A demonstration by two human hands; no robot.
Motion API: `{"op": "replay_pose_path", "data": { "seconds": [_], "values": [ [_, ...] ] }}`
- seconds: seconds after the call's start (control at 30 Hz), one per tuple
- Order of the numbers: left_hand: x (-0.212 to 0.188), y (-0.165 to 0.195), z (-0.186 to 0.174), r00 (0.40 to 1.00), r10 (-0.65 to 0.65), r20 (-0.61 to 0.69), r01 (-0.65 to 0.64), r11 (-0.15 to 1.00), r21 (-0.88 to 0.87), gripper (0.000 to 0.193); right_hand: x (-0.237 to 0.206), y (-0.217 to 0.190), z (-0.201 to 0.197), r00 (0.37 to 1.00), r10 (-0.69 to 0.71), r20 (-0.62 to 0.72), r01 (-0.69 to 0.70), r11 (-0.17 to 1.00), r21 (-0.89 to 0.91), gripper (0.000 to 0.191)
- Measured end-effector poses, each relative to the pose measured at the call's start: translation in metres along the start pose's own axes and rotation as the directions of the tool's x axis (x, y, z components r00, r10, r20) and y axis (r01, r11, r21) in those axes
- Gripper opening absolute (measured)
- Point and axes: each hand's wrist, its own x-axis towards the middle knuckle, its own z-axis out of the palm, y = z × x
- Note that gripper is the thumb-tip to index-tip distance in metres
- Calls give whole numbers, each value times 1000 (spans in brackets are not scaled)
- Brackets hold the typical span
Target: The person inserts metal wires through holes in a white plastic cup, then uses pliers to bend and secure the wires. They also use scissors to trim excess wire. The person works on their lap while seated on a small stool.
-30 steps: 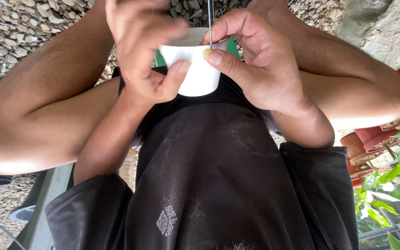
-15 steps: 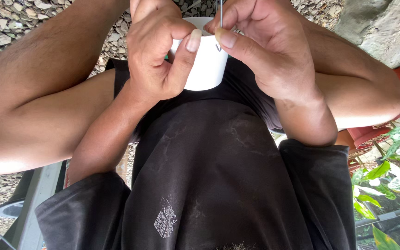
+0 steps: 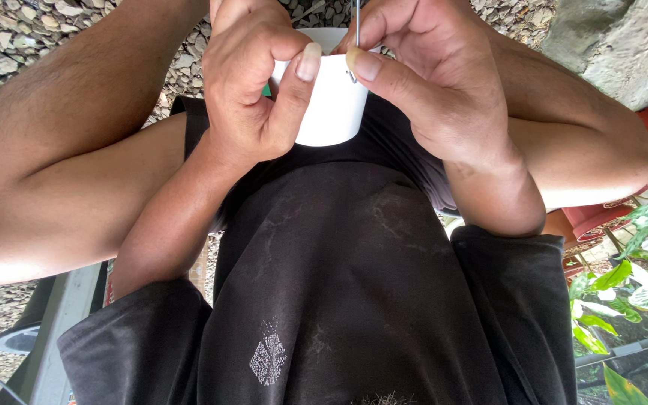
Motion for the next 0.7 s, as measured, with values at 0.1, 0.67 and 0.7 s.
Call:
{"op": "replay_pose_path", "data": {
  "seconds": [0.1,0.67,0.7],
  "values": [
    [1,1,0,1000,7,-3,-7,1000,-9,15,0,3,0,999,-34,-3,34,999,-32,8],
    [-2,-8,8,994,107,12,-107,994,-18,15,0,-20,-3,993,113,-17,-114,988,-108,14],
    [-2,-7,8,994,108,8,-108,994,-10,15,1,-22,-3,994,107,-20,-109,979,-171,15]
  ]
}}
